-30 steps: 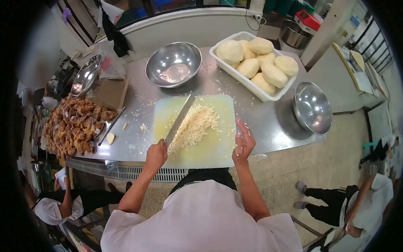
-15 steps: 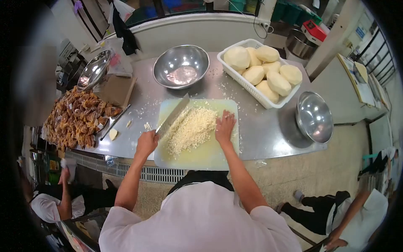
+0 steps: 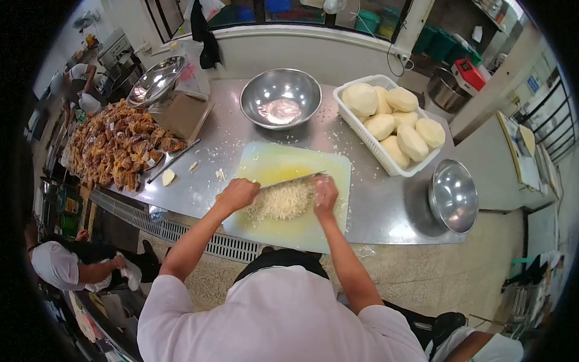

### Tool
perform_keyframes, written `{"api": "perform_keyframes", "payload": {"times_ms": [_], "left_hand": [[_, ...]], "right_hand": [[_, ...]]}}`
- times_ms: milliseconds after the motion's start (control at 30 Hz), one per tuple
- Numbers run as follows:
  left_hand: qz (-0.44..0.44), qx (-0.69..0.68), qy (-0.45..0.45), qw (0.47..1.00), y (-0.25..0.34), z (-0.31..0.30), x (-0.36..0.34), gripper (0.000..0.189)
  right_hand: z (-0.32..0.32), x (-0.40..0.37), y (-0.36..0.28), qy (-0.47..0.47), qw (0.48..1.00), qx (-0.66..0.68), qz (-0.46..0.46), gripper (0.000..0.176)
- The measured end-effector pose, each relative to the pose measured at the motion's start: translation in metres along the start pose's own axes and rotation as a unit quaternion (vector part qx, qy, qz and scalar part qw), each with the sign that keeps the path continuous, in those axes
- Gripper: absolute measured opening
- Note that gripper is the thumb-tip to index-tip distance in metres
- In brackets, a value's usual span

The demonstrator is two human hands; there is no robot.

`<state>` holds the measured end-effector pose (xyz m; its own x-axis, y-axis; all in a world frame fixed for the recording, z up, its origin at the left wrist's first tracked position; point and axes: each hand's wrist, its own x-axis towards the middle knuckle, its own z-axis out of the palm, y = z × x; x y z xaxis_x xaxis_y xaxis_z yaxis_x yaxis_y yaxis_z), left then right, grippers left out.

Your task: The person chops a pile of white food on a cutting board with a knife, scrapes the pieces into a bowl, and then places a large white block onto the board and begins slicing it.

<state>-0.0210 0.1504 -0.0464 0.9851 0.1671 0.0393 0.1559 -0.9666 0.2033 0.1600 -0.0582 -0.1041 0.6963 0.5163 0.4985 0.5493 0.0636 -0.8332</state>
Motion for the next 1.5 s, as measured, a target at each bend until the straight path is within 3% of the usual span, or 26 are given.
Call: {"api": "perform_keyframes", "payload": {"times_ms": [100, 167, 200, 233, 300, 333, 400, 467, 533, 600, 700, 800, 900, 967, 1133, 1233, 1367, 1433, 1500], "left_hand": [[-0.099, -0.057, 0.064, 0.991, 0.005, -0.024, -0.048, 0.013], [-0.206, -0.061, 0.072, 0.974, 0.005, -0.024, -0.077, 0.016], [-0.266, -0.069, 0.072, 0.959, 0.007, -0.021, -0.090, 0.017], [-0.280, -0.070, 0.081, 0.954, 0.011, -0.007, -0.102, 0.018], [-0.308, -0.094, 0.090, 0.942, 0.026, 0.021, -0.118, 0.019], [-0.321, -0.118, 0.087, 0.936, 0.047, 0.031, -0.115, 0.019], [-0.336, -0.132, 0.089, 0.928, 0.087, 0.034, -0.096, 0.018], [-0.279, -0.178, 0.085, 0.940, 0.103, 0.019, -0.072, 0.024], [-0.283, -0.197, 0.084, 0.935, 0.111, -0.007, -0.059, 0.023], [-0.265, -0.217, 0.081, 0.936, 0.122, -0.028, -0.061, 0.022], [-0.252, -0.229, 0.063, 0.938, 0.133, -0.018, -0.065, 0.021], [-0.203, -0.210, 0.041, 0.955, 0.117, 0.026, -0.044, 0.017], [-0.172, -0.239, 0.037, 0.955, 0.116, 0.006, -0.032, 0.013], [-0.199, -0.239, 0.008, 0.951, 0.128, -0.022, -0.038, 0.011], [-0.146, -0.188, -0.020, 0.971, 0.102, 0.017, -0.040, 0.011], [-0.128, -0.194, -0.021, 0.972, 0.108, -0.016, -0.038, 0.011], [-0.105, -0.230, -0.101, 0.962, 0.114, -0.039, -0.061, 0.015], [-0.022, -0.254, -0.184, 0.949, 0.102, -0.028, -0.071, 0.017], [0.005, -0.250, -0.206, 0.946, 0.073, -0.008, -0.075, 0.018]], "right_hand": [[-0.009, 0.018, 0.034, 0.043, 0.993, -0.101, 0.046, 0.025], [-0.006, 0.017, 0.070, 0.044, 0.969, -0.231, -0.078, 0.030], [-0.001, 0.011, 0.064, -0.019, 0.933, -0.352, -0.075, 0.036], [0.009, 0.004, 0.062, -0.015, 0.933, -0.354, -0.069, 0.036], [0.031, -0.011, 0.056, -0.068, 0.985, -0.142, -0.068, 0.037], [0.040, -0.015, 0.042, -0.070, 0.985, -0.141, -0.066, 0.037], [0.047, -0.014, -0.007, -0.156, 0.981, 0.021, 0.112, 0.038], [0.048, -0.013, -0.025, -0.138, 0.984, 0.058, 0.095, 0.040], [0.042, -0.007, -0.041, -0.120, 0.986, 0.091, 0.075, 0.043], [0.025, 0.005, -0.056, -0.012, 0.991, 0.137, -0.002, 0.056], [-0.008, 0.018, -0.081, 0.043, 0.992, 0.120, -0.003, 0.063], [-0.022, 0.016, -0.089, 0.073, 0.992, 0.100, -0.009, 0.061], [-0.035, 0.011, -0.092, 0.068, 0.994, 0.079, -0.012, 0.058], [-0.042, 0.004, -0.093, 0.084, 0.994, 0.071, -0.023, 0.055], [-0.048, -0.012, -0.089, 0.123, 0.989, 0.087, -0.010, 0.052], [-0.062, -0.015, -0.088, 0.140, 0.988, 0.060, -0.017, 0.050], [-0.074, -0.016, -0.089, 0.157, 0.986, 0.052, -0.012, 0.048], [-0.075, -0.016, -0.089, 0.168, 0.984, 0.050, -0.008, 0.048], [-0.077, -0.016, -0.088, 0.169, 0.984, 0.046, -0.015, 0.047]]}}
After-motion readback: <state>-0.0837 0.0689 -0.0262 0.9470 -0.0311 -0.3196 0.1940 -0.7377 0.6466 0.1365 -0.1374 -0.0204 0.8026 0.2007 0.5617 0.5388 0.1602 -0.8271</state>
